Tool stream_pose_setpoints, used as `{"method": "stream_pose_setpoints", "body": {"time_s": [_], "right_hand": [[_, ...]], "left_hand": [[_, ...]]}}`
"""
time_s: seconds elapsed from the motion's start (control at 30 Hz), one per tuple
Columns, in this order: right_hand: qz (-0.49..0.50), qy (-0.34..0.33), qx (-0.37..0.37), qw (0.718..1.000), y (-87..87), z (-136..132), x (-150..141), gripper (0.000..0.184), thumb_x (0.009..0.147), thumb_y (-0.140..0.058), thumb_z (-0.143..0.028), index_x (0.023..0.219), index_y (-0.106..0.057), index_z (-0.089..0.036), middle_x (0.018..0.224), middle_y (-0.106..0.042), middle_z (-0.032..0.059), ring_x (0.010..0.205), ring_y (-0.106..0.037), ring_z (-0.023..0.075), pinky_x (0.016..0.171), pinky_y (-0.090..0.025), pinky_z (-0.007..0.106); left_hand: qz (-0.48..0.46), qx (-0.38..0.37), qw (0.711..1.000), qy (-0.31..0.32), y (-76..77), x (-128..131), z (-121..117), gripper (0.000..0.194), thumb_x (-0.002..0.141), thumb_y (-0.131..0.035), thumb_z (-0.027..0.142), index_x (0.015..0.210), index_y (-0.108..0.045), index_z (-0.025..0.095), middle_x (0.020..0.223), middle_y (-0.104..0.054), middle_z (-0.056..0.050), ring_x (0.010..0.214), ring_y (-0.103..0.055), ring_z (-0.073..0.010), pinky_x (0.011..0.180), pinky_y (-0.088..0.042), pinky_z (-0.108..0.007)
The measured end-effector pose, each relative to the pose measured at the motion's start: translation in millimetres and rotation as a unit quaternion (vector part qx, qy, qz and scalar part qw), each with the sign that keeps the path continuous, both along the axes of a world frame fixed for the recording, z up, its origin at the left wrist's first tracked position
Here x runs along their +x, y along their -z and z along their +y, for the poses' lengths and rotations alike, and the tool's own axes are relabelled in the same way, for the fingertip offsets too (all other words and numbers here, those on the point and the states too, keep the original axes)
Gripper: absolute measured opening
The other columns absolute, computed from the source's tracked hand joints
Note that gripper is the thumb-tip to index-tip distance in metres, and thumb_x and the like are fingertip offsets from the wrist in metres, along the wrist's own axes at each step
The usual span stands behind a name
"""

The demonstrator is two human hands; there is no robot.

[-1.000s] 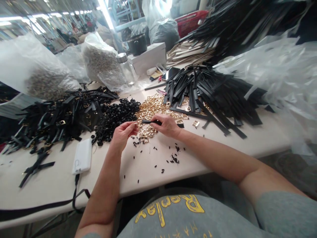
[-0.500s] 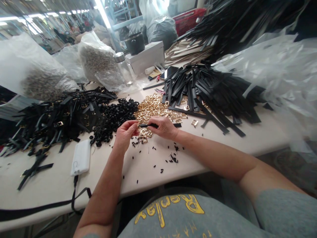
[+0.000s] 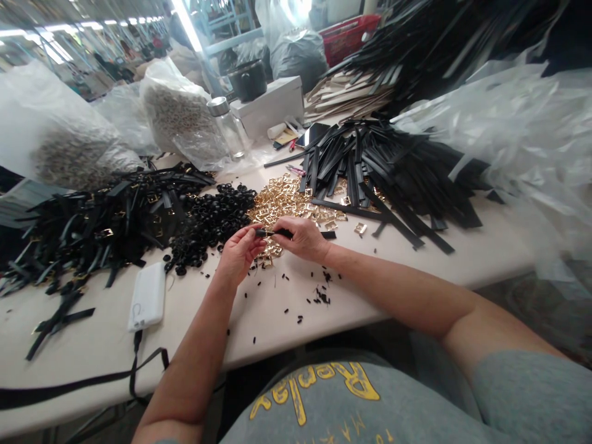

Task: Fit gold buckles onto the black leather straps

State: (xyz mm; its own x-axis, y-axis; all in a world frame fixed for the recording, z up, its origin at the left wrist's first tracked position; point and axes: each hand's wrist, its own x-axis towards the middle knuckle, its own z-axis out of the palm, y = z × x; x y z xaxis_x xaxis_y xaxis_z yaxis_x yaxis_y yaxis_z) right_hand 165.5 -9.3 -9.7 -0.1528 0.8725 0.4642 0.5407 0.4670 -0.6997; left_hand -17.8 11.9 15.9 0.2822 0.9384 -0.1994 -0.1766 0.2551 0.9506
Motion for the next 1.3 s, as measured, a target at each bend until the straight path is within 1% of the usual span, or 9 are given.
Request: {"method": "stream_pose_setpoints", "body": {"time_s": [0.1, 0.27, 0.4, 0.6, 0.8, 0.9, 1.1, 1.2, 1.3], "right_hand": [[-0.012, -0.006, 0.002, 1.000, 0.6, 0, -2, 0.011, 0.087, -0.057, -0.024, 0.088, -0.065, -0.016, 0.084, -0.065, 0.0030, 0.077, -0.055, 0.0118, 0.072, -0.039, 0.025], [0.005, -0.002, -0.007, 1.000, 1.1, -2, -4, 0.012, 0.086, -0.060, -0.025, 0.091, -0.066, -0.016, 0.085, -0.066, 0.0034, 0.076, -0.055, 0.0122, 0.071, -0.039, 0.025], [0.052, -0.064, -0.065, 0.994, -3.2, -2, -1, 0.017, 0.085, -0.061, -0.025, 0.097, -0.067, -0.014, 0.086, -0.067, 0.0027, 0.074, -0.055, 0.0110, 0.071, -0.041, 0.024], [0.118, -0.213, -0.231, 0.942, -10.3, -1, 4, 0.015, 0.087, -0.051, -0.020, 0.096, -0.062, -0.013, 0.074, -0.061, -0.0015, 0.057, -0.052, 0.0067, 0.058, -0.043, 0.021], [0.191, -0.272, -0.260, 0.907, -13.9, -1, 7, 0.017, 0.090, -0.047, -0.026, 0.093, -0.058, -0.013, 0.069, -0.057, -0.0036, 0.048, -0.046, 0.0035, 0.047, -0.038, 0.017], [0.204, -0.286, -0.267, 0.897, -15.6, -2, 6, 0.013, 0.086, -0.051, -0.022, 0.089, -0.059, -0.013, 0.068, -0.057, -0.0037, 0.048, -0.046, 0.0031, 0.045, -0.037, 0.016], [0.191, -0.255, -0.244, 0.916, -16.1, -4, 1, 0.013, 0.076, -0.050, -0.010, 0.081, -0.061, -0.012, 0.066, -0.057, -0.0042, 0.050, -0.047, 0.0032, 0.046, -0.039, 0.015], [0.185, -0.238, -0.222, 0.927, -13.4, -5, 0, 0.011, 0.081, -0.053, -0.016, 0.083, -0.063, -0.012, 0.064, -0.056, -0.0046, 0.048, -0.045, 0.0027, 0.044, -0.037, 0.015], [0.191, -0.238, -0.215, 0.927, -9.4, -4, 0, 0.020, 0.087, -0.055, -0.029, 0.085, -0.064, -0.011, 0.062, -0.056, -0.0042, 0.044, -0.043, 0.0020, 0.042, -0.033, 0.015]], "left_hand": [[-0.010, 0.010, 1.000, 0.013, 3.0, 5, -3, 0.036, 0.061, -0.088, 0.031, 0.091, -0.074, 0.018, 0.080, -0.072, -0.001, 0.062, -0.064, -0.0078, 0.063, -0.055, -0.018], [-0.007, 0.026, 1.000, 0.008, 7.2, 8, -5, 0.031, 0.062, -0.086, 0.027, 0.090, -0.075, 0.019, 0.080, -0.074, -0.001, 0.062, -0.064, -0.0075, 0.061, -0.054, -0.017], [-0.035, -0.005, 0.999, 0.001, 3.2, 5, -3, 0.029, 0.061, -0.086, 0.022, 0.087, -0.075, 0.017, 0.074, -0.072, -0.001, 0.057, -0.062, -0.0060, 0.057, -0.052, -0.014], [-0.060, -0.056, 0.996, 0.029, 0.1, 1, -1, 0.029, 0.057, -0.085, 0.019, 0.084, -0.075, 0.015, 0.069, -0.071, -0.001, 0.050, -0.058, -0.0046, 0.052, -0.052, -0.014], [-0.068, -0.068, 0.994, 0.045, 1.4, -1, -2, 0.025, 0.058, -0.082, 0.017, 0.082, -0.074, 0.015, 0.070, -0.070, 0.000, 0.049, -0.056, -0.0036, 0.051, -0.050, -0.012], [-0.062, -0.073, 0.994, 0.052, 1.3, -2, -1, 0.025, 0.057, -0.083, 0.016, 0.080, -0.074, 0.015, 0.067, -0.068, 0.000, 0.048, -0.055, -0.0033, 0.049, -0.049, -0.012], [-0.045, -0.079, 0.994, 0.061, 1.6, -2, 0, 0.026, 0.056, -0.083, 0.016, 0.079, -0.072, 0.013, 0.063, -0.065, 0.001, 0.044, -0.052, -0.0026, 0.045, -0.046, -0.011], [-0.038, -0.073, 0.995, 0.061, 0.1, 0, 0, 0.028, 0.056, -0.084, 0.017, 0.080, -0.070, 0.014, 0.062, -0.064, 0.002, 0.044, -0.052, -0.0025, 0.045, -0.045, -0.011], [-0.030, -0.062, 0.996, 0.063, -1.0, 1, -1, 0.031, 0.055, -0.085, 0.019, 0.081, -0.068, 0.015, 0.065, -0.066, 0.002, 0.046, -0.054, -0.0036, 0.047, -0.046, -0.013]]}}
